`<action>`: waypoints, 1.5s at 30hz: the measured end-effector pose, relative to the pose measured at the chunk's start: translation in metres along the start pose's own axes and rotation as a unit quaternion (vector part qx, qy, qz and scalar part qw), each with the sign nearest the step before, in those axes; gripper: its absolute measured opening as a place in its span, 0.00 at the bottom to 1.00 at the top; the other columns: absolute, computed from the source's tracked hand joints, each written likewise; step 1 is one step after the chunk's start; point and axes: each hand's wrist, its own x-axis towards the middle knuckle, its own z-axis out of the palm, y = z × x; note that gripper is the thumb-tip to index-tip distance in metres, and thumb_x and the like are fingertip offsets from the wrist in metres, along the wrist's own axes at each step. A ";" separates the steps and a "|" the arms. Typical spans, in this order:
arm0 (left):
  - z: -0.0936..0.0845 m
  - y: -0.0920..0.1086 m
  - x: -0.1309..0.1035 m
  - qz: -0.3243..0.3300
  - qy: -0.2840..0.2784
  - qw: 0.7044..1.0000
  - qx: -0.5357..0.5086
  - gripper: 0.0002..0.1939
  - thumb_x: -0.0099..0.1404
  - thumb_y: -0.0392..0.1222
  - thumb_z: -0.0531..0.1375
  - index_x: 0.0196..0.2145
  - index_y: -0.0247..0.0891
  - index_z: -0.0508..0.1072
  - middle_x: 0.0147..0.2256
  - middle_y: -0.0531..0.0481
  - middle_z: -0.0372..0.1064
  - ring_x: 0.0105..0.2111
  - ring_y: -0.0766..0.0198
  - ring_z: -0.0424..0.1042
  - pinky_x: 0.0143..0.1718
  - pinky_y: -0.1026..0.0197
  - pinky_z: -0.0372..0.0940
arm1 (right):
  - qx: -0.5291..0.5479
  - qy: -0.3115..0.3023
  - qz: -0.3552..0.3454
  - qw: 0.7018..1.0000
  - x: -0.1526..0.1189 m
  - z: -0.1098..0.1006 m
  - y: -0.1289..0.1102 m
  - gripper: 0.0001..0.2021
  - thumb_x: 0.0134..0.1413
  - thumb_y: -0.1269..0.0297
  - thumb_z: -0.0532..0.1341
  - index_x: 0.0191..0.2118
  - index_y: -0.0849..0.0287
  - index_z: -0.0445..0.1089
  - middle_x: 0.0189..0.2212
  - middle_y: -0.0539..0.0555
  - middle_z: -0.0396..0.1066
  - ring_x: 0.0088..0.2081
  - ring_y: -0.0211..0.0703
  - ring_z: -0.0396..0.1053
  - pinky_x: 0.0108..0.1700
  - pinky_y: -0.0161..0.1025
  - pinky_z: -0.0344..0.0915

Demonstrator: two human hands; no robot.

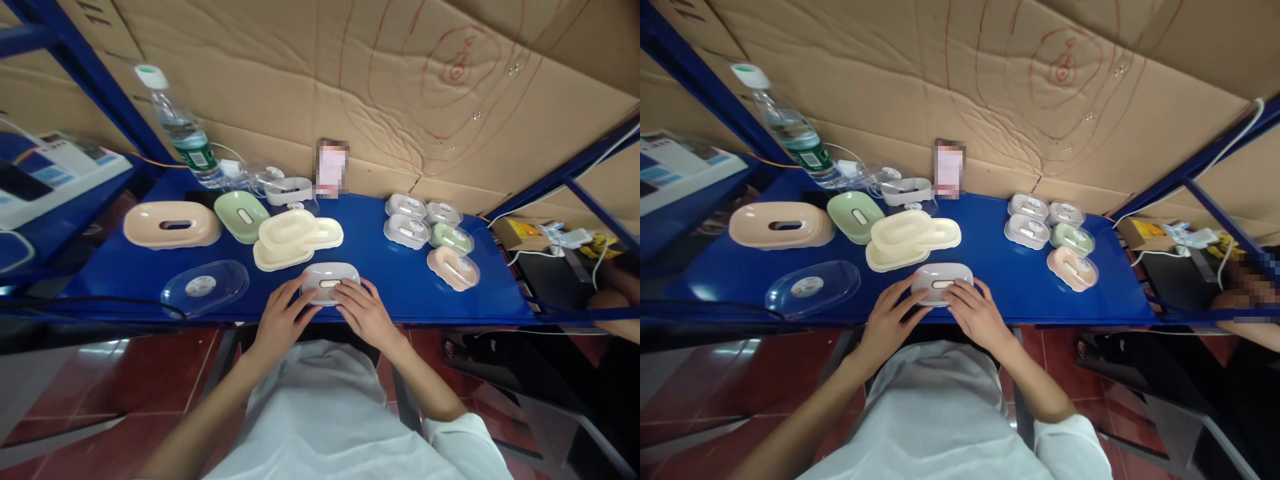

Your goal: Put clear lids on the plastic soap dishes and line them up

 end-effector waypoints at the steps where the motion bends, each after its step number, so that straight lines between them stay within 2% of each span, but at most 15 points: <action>1: 0.000 0.001 0.001 0.002 -0.003 1.000 -0.002 0.16 0.73 0.42 0.66 0.57 0.44 0.78 0.65 0.38 0.71 0.60 0.49 0.75 0.61 0.45 0.71 | 0.004 -0.002 0.002 1.000 -0.002 -0.001 0.001 0.18 0.77 0.63 0.57 0.65 0.50 0.73 0.63 0.57 0.75 0.69 0.49 0.67 0.73 0.57 0.57; 5: -0.006 0.003 0.002 0.019 -0.021 0.999 -0.015 0.16 0.74 0.42 0.65 0.58 0.44 0.76 0.66 0.38 0.68 0.62 0.48 0.73 0.62 0.44 0.70 | 0.026 -0.012 0.006 1.000 -0.001 -0.014 0.006 0.19 0.78 0.58 0.57 0.67 0.49 0.71 0.65 0.56 0.74 0.71 0.50 0.66 0.73 0.58 0.55; 8: -0.024 -0.006 -0.003 0.009 -0.034 0.999 0.022 0.23 0.74 0.44 0.64 0.64 0.44 0.71 0.70 0.35 0.63 0.67 0.44 0.68 0.64 0.41 0.68 | 0.022 -0.020 -0.005 1.000 0.009 -0.024 0.009 0.18 0.78 0.57 0.56 0.65 0.47 0.73 0.66 0.55 0.73 0.72 0.51 0.64 0.74 0.59 0.53; 12: -0.058 -0.030 -0.015 -0.129 0.048 0.981 0.135 0.32 0.73 0.45 0.64 0.71 0.42 0.64 0.73 0.29 0.54 0.72 0.33 0.58 0.68 0.31 0.59 | 0.033 -0.036 -0.050 0.998 0.018 -0.021 0.010 0.16 0.78 0.57 0.57 0.63 0.48 0.75 0.65 0.54 0.74 0.70 0.50 0.66 0.73 0.57 0.55; 15: -0.073 -0.043 -0.023 -0.208 0.047 0.956 0.200 0.33 0.74 0.49 0.63 0.71 0.39 0.64 0.74 0.26 0.51 0.74 0.27 0.51 0.69 0.21 0.48 | 0.035 -0.030 -0.038 0.998 0.019 -0.013 0.011 0.16 0.77 0.58 0.58 0.63 0.49 0.75 0.65 0.54 0.74 0.70 0.50 0.66 0.73 0.57 0.56; 17: -0.076 -0.047 -0.027 -0.215 0.023 0.951 0.220 0.30 0.75 0.51 0.61 0.70 0.39 0.66 0.73 0.26 0.54 0.73 0.26 0.53 0.68 0.19 0.46 | 0.030 -0.027 -0.026 0.999 0.018 -0.010 0.012 0.16 0.77 0.59 0.58 0.63 0.49 0.75 0.65 0.55 0.74 0.70 0.51 0.66 0.73 0.58 0.56; 20: -0.079 -0.047 -0.030 -0.175 -0.005 0.959 0.221 0.26 0.76 0.51 0.61 0.67 0.42 0.71 0.69 0.30 0.64 0.69 0.31 0.63 0.68 0.26 0.52 | 0.021 -0.028 -0.020 0.999 0.014 -0.009 0.011 0.17 0.77 0.59 0.58 0.64 0.48 0.74 0.67 0.55 0.72 0.72 0.52 0.63 0.75 0.59 0.53; 23: -0.080 -0.043 -0.029 -0.141 0.013 0.971 0.194 0.23 0.75 0.50 0.62 0.65 0.46 0.74 0.66 0.37 0.70 0.66 0.36 0.69 0.67 0.33 0.57 | 0.017 -0.016 0.009 1.000 0.007 -0.009 0.010 0.25 0.76 0.58 0.58 0.73 0.48 0.62 0.73 0.59 0.62 0.75 0.55 0.57 0.76 0.63 0.52; 27: -0.068 -0.025 -0.014 -0.145 0.110 0.982 0.054 0.24 0.78 0.45 0.59 0.68 0.47 0.70 0.64 0.41 0.72 0.64 0.47 0.71 0.65 0.44 0.64 | 0.081 0.010 0.066 0.995 0.000 -0.005 0.011 0.42 0.74 0.55 0.62 0.81 0.47 0.37 0.79 0.65 0.45 0.78 0.60 0.48 0.74 0.63 0.58; 29: -0.049 -0.010 0.000 -0.100 0.103 0.990 0.004 0.23 0.77 0.46 0.61 0.67 0.48 0.72 0.63 0.41 0.73 0.63 0.49 0.73 0.64 0.47 0.65 | 0.126 0.018 0.079 0.989 -0.002 -0.002 0.013 0.49 0.71 0.54 0.65 0.81 0.45 0.30 0.81 0.64 0.34 0.79 0.62 0.46 0.73 0.62 0.60; 31: -0.027 0.007 0.016 -0.018 0.053 0.998 0.012 0.20 0.74 0.47 0.65 0.61 0.47 0.76 0.60 0.43 0.77 0.59 0.49 0.76 0.62 0.46 0.64 | 0.159 0.027 0.086 0.983 -0.003 0.001 0.014 0.52 0.68 0.53 0.68 0.81 0.42 0.29 0.81 0.62 0.26 0.78 0.63 0.48 0.73 0.62 0.62; 33: -0.007 0.021 0.031 0.023 0.032 0.999 0.035 0.18 0.73 0.47 0.67 0.58 0.46 0.78 0.57 0.43 0.79 0.56 0.49 0.77 0.59 0.46 0.64 | 0.174 0.039 0.089 0.980 -0.004 0.003 0.016 0.49 0.67 0.53 0.69 0.80 0.38 0.36 0.81 0.57 0.23 0.77 0.63 0.51 0.72 0.61 0.63; 38: 0.008 0.031 0.045 0.084 -0.018 0.996 0.036 0.18 0.74 0.47 0.66 0.59 0.45 0.76 0.58 0.42 0.78 0.57 0.49 0.77 0.61 0.45 0.61 | 0.185 0.067 0.105 0.975 -0.004 0.002 0.019 0.36 0.69 0.56 0.68 0.76 0.40 0.55 0.81 0.56 0.36 0.77 0.61 0.52 0.73 0.60 0.64; 42: -0.001 0.013 0.036 0.050 -0.048 0.997 0.019 0.25 0.74 0.48 0.66 0.65 0.46 0.71 0.69 0.35 0.64 0.68 0.43 0.67 0.67 0.39 0.60 | 0.207 0.099 0.109 0.967 -0.004 0.003 0.020 0.33 0.67 0.56 0.69 0.73 0.46 0.58 0.79 0.61 0.47 0.76 0.58 0.56 0.73 0.60 0.64; 45: -0.007 0.000 0.029 0.032 -0.075 0.996 -0.028 0.30 0.75 0.44 0.64 0.71 0.50 0.63 0.74 0.37 0.55 0.73 0.44 0.59 0.70 0.39 0.61 | 0.202 0.097 0.098 0.970 -0.003 0.005 0.018 0.31 0.68 0.57 0.69 0.71 0.48 0.61 0.76 0.63 0.55 0.76 0.57 0.56 0.74 0.60 0.62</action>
